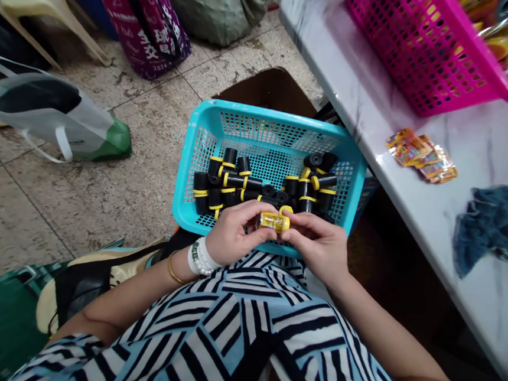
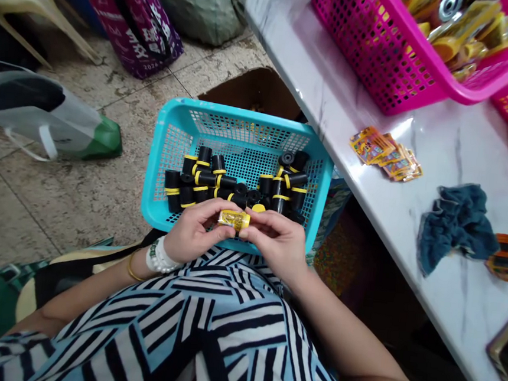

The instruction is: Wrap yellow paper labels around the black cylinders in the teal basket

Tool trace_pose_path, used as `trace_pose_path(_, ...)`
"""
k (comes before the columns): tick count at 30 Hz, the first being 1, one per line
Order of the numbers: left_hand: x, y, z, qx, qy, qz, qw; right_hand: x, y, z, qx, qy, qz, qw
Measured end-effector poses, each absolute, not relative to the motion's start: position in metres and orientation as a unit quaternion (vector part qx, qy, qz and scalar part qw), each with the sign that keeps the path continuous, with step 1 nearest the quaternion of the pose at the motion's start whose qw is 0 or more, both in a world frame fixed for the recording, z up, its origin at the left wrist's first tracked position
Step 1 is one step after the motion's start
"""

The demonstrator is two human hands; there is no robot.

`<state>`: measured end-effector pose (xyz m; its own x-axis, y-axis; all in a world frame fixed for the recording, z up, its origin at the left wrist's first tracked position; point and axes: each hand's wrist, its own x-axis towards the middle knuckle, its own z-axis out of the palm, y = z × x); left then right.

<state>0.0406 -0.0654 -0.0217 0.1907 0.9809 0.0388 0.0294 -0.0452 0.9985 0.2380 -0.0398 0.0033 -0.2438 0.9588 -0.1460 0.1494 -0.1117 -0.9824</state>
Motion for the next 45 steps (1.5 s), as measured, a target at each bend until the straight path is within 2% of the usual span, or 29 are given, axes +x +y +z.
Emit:
trace_pose_path(2, 0.042, -0.065, -0.024, 0.618, 0.439, 0.46, 0.463, 0.238, -0.041, 0.003, -0.512, -0.478, 0.631, 0.334)
trace_pose_path(4, 0.043, -0.065, -0.025, 0.636, 0.425, 0.468, 0.442, 0.236, -0.041, 0.003, -0.512, -0.435, 0.672, 0.311)
trace_pose_path(6, 0.045, -0.063, -0.024, 0.608, 0.422, 0.473, 0.478, 0.233, -0.041, 0.004, -0.51, -0.43, 0.67, 0.325)
trace_pose_path(9, 0.045, -0.06, -0.02, 0.5, 0.428, 0.468, 0.589, 0.23, -0.041, 0.006, -0.501, -0.465, 0.627, 0.373)
trace_pose_path(12, 0.042, -0.058, -0.017, 0.422, 0.437, 0.445, 0.658, 0.232, -0.038, 0.007, -0.467, -0.501, 0.635, 0.357)
trace_pose_path(16, 0.042, -0.058, -0.021, 0.383, 0.447, 0.409, 0.697, 0.236, -0.037, 0.003, -0.449, -0.519, 0.658, 0.31)
trace_pose_path(21, 0.048, -0.059, -0.025, 0.337, 0.47, 0.411, 0.704, 0.228, -0.047, -0.004, -0.508, -0.547, 0.552, 0.372)
trace_pose_path(24, 0.048, -0.06, -0.025, 0.379, 0.456, 0.429, 0.682, 0.226, -0.049, -0.005, -0.542, -0.546, 0.518, 0.375)
trace_pose_path(28, 0.047, -0.061, -0.024, 0.497, 0.449, 0.455, 0.587, 0.23, -0.045, 0.0, -0.553, -0.46, 0.617, 0.32)
trace_pose_path(32, 0.046, -0.058, -0.022, 0.553, 0.427, 0.469, 0.54, 0.234, -0.04, 0.004, -0.546, -0.484, 0.588, 0.349)
trace_pose_path(35, 0.044, -0.057, -0.019, 0.603, 0.404, 0.478, 0.495, 0.235, -0.037, 0.002, -0.522, -0.477, 0.624, 0.332)
trace_pose_path(37, 0.044, -0.057, -0.018, 0.596, 0.397, 0.482, 0.504, 0.234, -0.035, 0.0, -0.518, -0.47, 0.642, 0.314)
trace_pose_path(42, 0.043, -0.06, -0.021, 0.456, 0.435, 0.469, 0.619, 0.23, -0.036, -0.002, -0.514, -0.545, 0.542, 0.381)
trace_pose_path(45, 0.042, -0.058, -0.02, 0.498, 0.475, 0.45, 0.569, 0.229, -0.035, -0.002, -0.51, -0.532, 0.565, 0.371)
